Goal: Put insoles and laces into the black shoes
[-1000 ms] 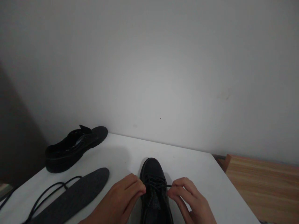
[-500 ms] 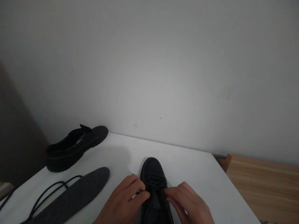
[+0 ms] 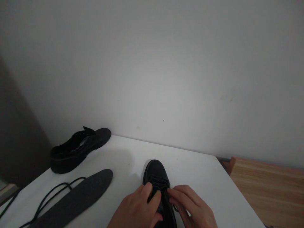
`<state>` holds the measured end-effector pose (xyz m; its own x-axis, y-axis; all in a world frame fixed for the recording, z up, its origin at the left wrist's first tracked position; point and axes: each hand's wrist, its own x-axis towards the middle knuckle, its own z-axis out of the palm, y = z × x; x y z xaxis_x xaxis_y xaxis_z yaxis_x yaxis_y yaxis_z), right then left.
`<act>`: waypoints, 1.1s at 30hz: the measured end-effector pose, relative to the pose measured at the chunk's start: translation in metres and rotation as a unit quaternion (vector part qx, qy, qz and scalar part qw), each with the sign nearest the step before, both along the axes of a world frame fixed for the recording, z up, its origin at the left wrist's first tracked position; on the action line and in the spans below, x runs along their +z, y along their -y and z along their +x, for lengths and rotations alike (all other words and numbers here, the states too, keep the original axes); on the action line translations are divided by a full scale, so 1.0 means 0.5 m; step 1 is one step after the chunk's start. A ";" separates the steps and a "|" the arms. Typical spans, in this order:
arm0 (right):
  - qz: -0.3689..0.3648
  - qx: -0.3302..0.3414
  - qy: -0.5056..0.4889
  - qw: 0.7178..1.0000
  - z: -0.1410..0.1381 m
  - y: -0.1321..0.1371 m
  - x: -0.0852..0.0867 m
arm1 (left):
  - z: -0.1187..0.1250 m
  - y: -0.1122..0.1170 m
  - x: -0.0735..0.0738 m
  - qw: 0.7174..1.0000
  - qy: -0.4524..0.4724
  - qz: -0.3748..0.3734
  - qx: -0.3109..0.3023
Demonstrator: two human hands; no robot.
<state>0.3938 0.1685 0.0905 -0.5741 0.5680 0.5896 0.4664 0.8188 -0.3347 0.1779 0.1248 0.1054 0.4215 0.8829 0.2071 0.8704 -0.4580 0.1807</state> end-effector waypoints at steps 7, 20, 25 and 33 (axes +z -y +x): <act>0.011 0.026 0.034 0.999 -0.004 0.010 -0.004 | 0.035 -0.016 0.016 1.000 -0.023 0.008 0.011; 0.162 -0.093 0.232 0.955 -0.059 0.014 0.004 | 0.013 -0.012 0.045 1.000 0.028 -0.004 0.013; 0.161 -0.088 0.228 0.956 -0.059 0.010 0.008 | -0.011 -0.008 0.065 0.964 0.261 0.003 -0.054; 0.158 -0.101 0.210 0.960 -0.070 0.009 0.003 | -0.009 -0.015 0.064 0.885 0.453 -0.066 -0.083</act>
